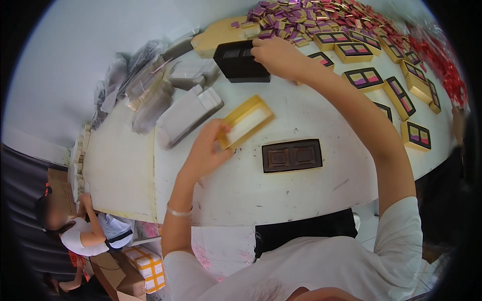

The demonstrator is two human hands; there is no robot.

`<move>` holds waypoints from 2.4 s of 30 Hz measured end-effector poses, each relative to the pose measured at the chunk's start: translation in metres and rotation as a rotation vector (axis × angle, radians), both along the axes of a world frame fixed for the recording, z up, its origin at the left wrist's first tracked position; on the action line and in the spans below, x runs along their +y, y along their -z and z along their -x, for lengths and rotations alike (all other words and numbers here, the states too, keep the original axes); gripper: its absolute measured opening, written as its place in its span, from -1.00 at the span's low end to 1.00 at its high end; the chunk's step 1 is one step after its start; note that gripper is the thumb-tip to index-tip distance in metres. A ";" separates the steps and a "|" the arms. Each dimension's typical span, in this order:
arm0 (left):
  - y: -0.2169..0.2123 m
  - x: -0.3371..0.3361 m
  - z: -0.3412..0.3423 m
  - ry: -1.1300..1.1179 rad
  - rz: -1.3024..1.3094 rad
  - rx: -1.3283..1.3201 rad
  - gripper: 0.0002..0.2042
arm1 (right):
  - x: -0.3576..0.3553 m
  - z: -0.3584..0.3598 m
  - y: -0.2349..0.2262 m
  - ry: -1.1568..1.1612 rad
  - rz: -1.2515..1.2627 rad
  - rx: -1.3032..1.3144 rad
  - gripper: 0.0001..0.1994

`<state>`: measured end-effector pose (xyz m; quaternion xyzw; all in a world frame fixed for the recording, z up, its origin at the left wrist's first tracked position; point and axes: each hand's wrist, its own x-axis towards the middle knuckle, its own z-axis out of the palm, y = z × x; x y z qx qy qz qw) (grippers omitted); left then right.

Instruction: The person assembles small rectangular cosmetic palettes by placing colored inserts into black trays, covering them with clear plastic lids, and inserting the completed units into gold boxes. The person repeats this sequence multiple times at a workbench with many pre-assembled palettes nearby.

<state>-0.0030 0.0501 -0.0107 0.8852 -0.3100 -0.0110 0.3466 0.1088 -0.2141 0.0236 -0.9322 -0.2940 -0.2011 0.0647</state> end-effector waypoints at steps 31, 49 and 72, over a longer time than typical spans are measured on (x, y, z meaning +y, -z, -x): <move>0.018 -0.064 -0.027 0.180 0.079 0.232 -0.37 | -0.076 0.111 0.003 -0.232 -0.384 0.591 -0.58; 0.030 -0.057 -0.039 0.182 0.158 0.191 -0.36 | -0.062 0.125 0.011 -0.342 0.130 0.185 -0.69; 0.031 -0.072 -0.032 0.166 0.160 0.202 -0.46 | -0.101 -0.037 0.036 0.188 -0.208 0.019 -0.61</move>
